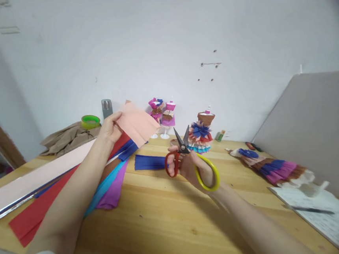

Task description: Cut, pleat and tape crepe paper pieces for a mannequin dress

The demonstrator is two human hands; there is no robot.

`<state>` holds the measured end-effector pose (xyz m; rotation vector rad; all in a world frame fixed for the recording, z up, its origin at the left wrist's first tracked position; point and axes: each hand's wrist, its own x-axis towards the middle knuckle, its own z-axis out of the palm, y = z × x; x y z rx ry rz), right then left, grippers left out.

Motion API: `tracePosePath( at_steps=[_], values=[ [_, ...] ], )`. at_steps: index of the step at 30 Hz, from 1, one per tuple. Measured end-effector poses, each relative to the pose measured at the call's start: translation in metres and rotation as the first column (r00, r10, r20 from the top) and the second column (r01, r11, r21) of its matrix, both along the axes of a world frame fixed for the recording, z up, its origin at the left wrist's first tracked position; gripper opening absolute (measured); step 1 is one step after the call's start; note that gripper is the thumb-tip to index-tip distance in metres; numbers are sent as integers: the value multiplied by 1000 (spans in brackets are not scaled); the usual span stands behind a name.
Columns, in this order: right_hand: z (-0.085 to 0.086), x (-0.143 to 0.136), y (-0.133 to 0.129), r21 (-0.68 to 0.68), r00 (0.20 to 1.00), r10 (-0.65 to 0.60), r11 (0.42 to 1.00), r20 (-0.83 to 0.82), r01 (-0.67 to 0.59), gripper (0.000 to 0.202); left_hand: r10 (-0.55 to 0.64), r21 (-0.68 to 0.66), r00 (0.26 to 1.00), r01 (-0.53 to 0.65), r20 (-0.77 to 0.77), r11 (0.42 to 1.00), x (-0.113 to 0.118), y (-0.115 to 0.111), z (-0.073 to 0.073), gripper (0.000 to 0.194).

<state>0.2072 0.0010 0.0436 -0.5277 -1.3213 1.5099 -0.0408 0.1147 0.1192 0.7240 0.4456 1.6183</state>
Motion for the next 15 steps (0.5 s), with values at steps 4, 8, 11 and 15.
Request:
tracePosePath(
  at_steps=[4,8,11,15],
  values=[
    [0,-6,-8,-27,975,217,976,-49,-218,58,-1,-121,998,9,64,993,1,1,0,35],
    [-1,-8,-10,-35,965,258,965,-37,-260,58,-71,-111,995,78,68,991,8,1,-5,44],
    [-1,-7,-10,-78,967,252,964,-32,-254,59,-107,-69,993,111,50,991,10,1,-7,44],
    [-2,-7,-9,-112,970,243,963,-22,-244,58,-133,-51,990,135,47,989,13,-1,-7,46]
  ],
)
